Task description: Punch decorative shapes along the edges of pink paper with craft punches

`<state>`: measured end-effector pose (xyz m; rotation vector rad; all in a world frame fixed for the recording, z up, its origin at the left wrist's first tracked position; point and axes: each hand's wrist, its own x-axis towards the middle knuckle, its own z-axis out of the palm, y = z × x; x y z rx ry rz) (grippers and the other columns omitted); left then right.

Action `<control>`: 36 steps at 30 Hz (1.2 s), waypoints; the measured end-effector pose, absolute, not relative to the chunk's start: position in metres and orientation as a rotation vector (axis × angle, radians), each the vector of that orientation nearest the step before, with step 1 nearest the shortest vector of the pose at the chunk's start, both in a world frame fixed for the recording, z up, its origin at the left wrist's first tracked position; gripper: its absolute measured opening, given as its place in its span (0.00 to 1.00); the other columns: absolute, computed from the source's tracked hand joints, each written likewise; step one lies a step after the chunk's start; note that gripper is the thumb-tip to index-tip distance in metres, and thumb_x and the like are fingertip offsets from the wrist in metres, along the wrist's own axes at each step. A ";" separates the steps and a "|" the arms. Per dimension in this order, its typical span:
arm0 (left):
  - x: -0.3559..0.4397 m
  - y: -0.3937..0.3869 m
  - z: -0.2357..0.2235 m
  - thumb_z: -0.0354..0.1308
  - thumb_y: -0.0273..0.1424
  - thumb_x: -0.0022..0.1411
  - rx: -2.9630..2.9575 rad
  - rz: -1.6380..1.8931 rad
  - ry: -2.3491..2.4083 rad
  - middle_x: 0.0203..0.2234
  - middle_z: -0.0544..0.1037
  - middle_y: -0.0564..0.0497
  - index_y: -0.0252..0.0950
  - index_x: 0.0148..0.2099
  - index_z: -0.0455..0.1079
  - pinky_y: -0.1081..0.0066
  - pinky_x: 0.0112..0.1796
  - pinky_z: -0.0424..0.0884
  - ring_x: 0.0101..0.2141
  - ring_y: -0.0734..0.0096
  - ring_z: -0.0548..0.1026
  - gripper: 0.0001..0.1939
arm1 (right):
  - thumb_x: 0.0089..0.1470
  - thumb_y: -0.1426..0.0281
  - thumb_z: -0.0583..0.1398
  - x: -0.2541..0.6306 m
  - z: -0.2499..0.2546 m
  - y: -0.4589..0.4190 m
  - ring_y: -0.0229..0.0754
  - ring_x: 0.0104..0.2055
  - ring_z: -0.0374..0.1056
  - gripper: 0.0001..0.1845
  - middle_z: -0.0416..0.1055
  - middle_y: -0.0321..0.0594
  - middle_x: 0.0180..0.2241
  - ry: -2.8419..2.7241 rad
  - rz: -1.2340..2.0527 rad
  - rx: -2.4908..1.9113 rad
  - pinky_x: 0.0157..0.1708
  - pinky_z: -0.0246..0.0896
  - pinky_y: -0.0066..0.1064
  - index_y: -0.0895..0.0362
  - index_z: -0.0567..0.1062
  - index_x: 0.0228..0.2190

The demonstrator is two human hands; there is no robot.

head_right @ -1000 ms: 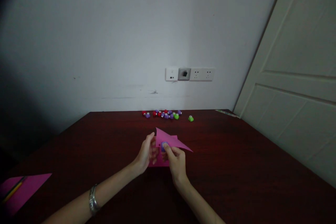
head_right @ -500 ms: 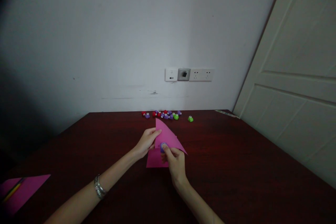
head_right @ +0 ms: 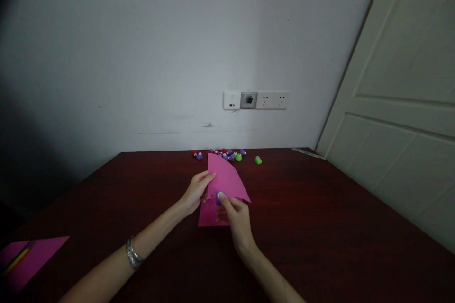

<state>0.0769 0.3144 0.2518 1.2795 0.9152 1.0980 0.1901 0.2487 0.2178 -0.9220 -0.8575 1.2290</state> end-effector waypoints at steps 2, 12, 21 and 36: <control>0.077 0.315 0.254 0.55 0.43 0.52 1.263 1.109 0.921 0.10 0.61 0.61 0.34 0.31 0.65 0.81 0.10 0.51 0.09 0.83 0.58 0.15 | 0.42 0.58 0.62 0.191 0.219 0.248 0.35 0.19 0.63 0.17 0.68 0.36 0.18 -0.880 1.244 -0.893 0.19 0.61 0.27 0.61 0.74 0.19; 0.069 0.320 0.260 0.56 0.41 0.53 1.226 1.182 0.828 0.13 0.62 0.60 0.33 0.35 0.66 0.81 0.11 0.54 0.11 0.83 0.58 0.15 | 0.43 0.60 0.62 0.189 0.218 0.246 0.35 0.22 0.64 0.16 0.69 0.38 0.21 -0.934 1.325 -0.903 0.21 0.62 0.27 0.61 0.76 0.29; 0.062 0.325 0.269 0.56 0.41 0.52 1.230 1.179 0.827 0.13 0.63 0.60 0.33 0.33 0.65 0.81 0.11 0.53 0.11 0.83 0.60 0.15 | 0.46 0.60 0.60 0.193 0.220 0.244 0.37 0.22 0.62 0.15 0.67 0.38 0.21 -1.023 1.344 -0.866 0.18 0.61 0.28 0.61 0.74 0.26; 0.035 0.358 0.231 0.57 0.31 0.53 0.879 0.956 0.830 0.20 0.72 0.54 0.33 0.35 0.65 0.80 0.16 0.63 0.17 0.79 0.69 0.08 | 0.42 0.64 0.60 0.226 0.233 0.261 0.36 0.22 0.62 0.09 0.68 0.37 0.24 -0.700 1.338 -0.699 0.15 0.56 0.24 0.58 0.72 0.25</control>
